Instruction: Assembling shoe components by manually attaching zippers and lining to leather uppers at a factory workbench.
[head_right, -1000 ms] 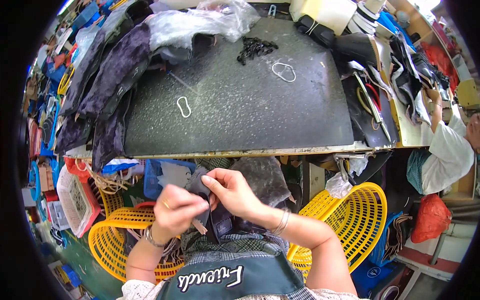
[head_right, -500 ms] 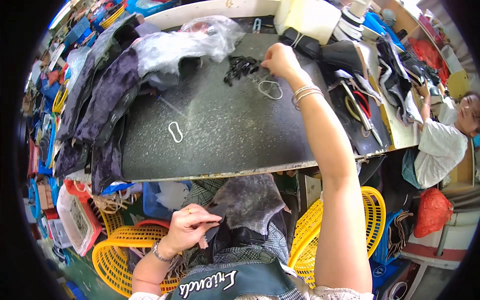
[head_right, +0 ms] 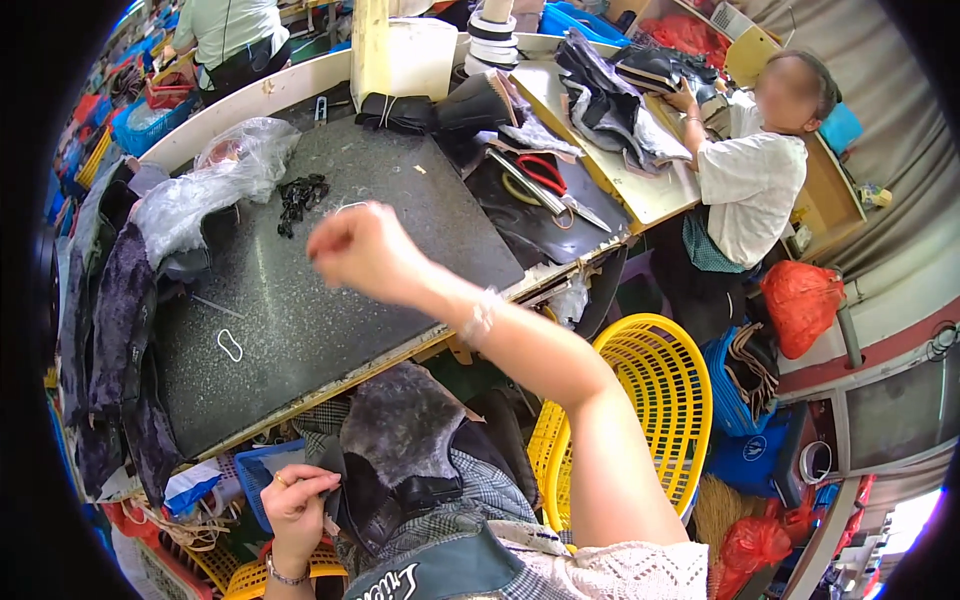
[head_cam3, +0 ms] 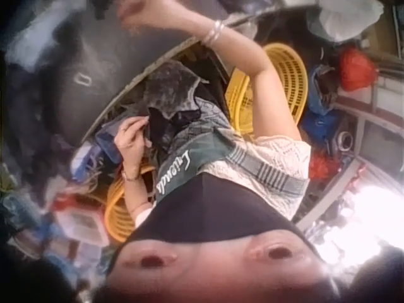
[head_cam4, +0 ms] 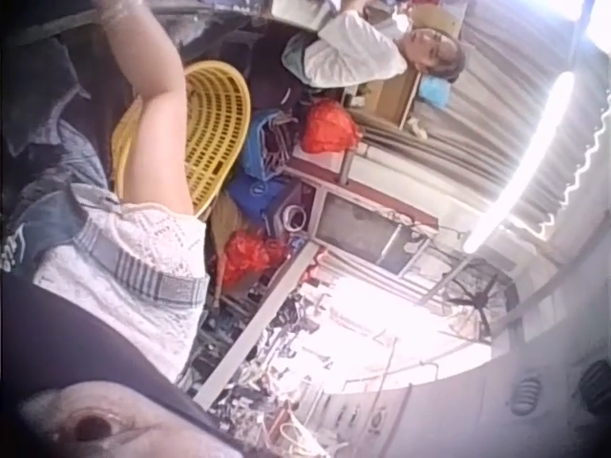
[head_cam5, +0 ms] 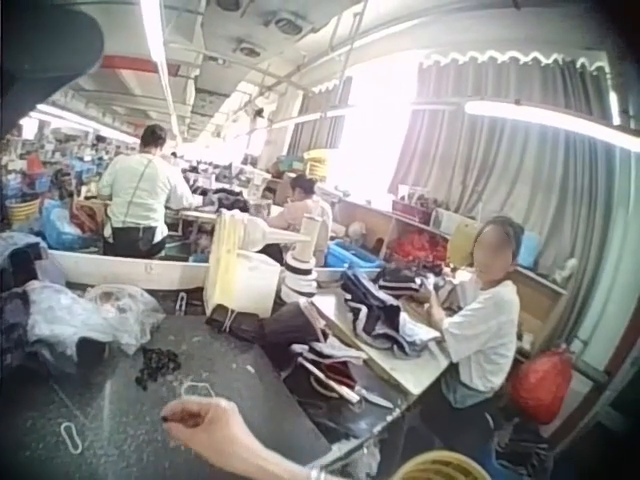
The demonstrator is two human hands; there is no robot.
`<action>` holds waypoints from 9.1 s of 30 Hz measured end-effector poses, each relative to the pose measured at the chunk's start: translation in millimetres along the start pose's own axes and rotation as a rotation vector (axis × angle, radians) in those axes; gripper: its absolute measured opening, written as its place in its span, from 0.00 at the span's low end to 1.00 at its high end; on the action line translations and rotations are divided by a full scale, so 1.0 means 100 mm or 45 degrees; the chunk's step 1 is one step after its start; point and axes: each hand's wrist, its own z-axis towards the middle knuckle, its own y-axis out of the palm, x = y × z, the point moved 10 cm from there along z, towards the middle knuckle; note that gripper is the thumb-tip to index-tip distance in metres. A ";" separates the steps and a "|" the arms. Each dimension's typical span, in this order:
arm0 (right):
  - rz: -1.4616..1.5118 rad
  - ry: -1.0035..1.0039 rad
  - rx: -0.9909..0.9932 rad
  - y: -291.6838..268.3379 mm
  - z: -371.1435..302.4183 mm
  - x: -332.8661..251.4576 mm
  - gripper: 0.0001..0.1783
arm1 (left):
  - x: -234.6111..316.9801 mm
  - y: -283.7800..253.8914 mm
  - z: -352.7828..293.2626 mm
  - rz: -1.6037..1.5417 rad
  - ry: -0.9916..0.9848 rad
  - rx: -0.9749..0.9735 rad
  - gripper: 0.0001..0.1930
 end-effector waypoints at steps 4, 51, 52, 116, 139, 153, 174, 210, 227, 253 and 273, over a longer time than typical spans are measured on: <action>0.591 0.178 -0.085 0.42 -0.77 0.12 0.04 | -0.12 -0.01 0.09 -0.222 -0.172 0.054 0.12; -0.166 -0.662 -0.281 1.31 -1.50 -0.77 0.12 | -0.30 -0.13 -0.07 -0.815 -0.583 0.003 0.06; -0.165 -0.665 -0.349 1.31 -1.54 -0.70 0.15 | -0.32 -0.16 -0.07 -0.744 -0.630 0.030 0.05; 0.260 0.321 -0.787 1.85 -1.42 0.14 0.17 | -0.89 -0.12 -0.41 -1.157 -0.497 0.282 0.08; -0.257 -0.649 -0.565 1.68 -1.53 -0.38 0.17 | -0.87 0.10 -0.40 -1.203 -0.665 0.127 0.04; -0.599 -1.224 -0.324 1.77 -1.92 -0.58 0.17 | -1.00 0.07 -0.45 -0.997 -0.771 0.324 0.05; -0.515 -1.329 0.305 1.12 -1.45 -1.34 0.28 | 0.83 -0.42 0.09 0.548 -0.045 0.014 0.35; -0.241 -0.537 0.048 1.02 -1.16 -0.87 0.33 | -0.44 -0.02 -0.34 -0.651 -0.233 0.336 0.25; -0.116 -0.737 -0.921 1.33 -2.46 -0.83 0.16 | -0.49 0.13 -0.35 -0.837 -0.641 0.208 0.07; -0.230 -0.909 -0.271 1.54 -1.82 -0.62 0.15 | -0.34 -0.11 -0.25 -0.675 -0.760 -0.138 0.05; 0.088 -0.866 -0.145 1.54 -1.77 -0.58 0.14 | -0.38 -0.10 -0.23 -0.758 -0.875 -0.222 0.06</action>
